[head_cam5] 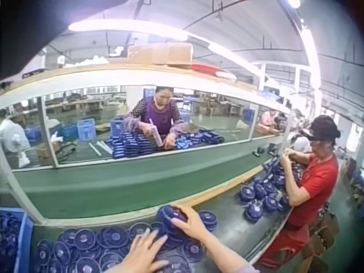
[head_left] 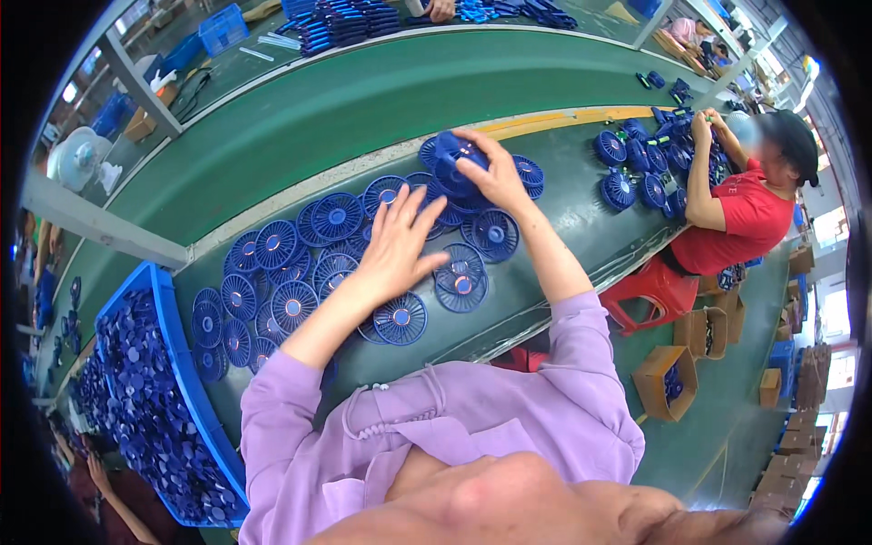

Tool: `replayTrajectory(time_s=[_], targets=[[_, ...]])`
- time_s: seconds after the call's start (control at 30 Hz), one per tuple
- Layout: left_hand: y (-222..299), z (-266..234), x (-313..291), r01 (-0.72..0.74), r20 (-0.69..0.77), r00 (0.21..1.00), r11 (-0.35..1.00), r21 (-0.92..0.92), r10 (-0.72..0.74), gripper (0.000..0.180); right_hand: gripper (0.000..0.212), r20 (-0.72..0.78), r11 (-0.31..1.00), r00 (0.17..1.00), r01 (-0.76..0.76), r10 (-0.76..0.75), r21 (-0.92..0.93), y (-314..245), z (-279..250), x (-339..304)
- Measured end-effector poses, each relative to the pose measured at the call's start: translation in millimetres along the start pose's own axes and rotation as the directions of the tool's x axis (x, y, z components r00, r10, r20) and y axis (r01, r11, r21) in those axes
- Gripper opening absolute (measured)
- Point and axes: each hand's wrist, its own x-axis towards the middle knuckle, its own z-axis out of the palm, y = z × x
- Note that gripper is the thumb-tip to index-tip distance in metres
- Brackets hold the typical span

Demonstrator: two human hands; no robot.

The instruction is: The person assembles small electric fans by picking up fan bodies and grilles, pressing the components together by hand, and placing the assembled units onto the conveyor belt.

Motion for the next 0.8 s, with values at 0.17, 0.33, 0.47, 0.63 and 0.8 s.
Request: replayTrajectory(time_s=[0.17,0.33,0.47,0.63,0.8], targets=[[40.2,3.7,-69.0,-0.096,0.193,0.978,0.994,0.054,0.084,0.082,0.059,0.029,0.938,0.999,-0.033,0.046,-0.345,38.8,5.5,40.0],[40.2,33.4,-111.2,-0.219,0.2,0.962,0.961,0.167,0.184,0.078,0.062,0.302,0.917,0.948,0.027,0.103,-0.398,70.7,26.1,50.7],[24.4,42.5,-111.1,-0.238,0.069,0.971,0.96,0.147,0.23,0.065,0.056,0.492,0.966,0.867,0.052,0.082,-0.252,45.3,36.6,52.1],[16.0,52.5,-112.9,-0.288,0.005,0.957,0.943,0.166,0.291,0.065,0.047,0.466,0.989,0.878,-0.053,0.112,-0.137,32.0,23.9,56.7],[21.7,50.8,-119.7,-0.288,-0.037,0.955,0.95,0.122,0.294,0.062,0.036,0.332,0.987,0.929,-0.152,0.164,-0.06,45.8,-1.7,42.3]])
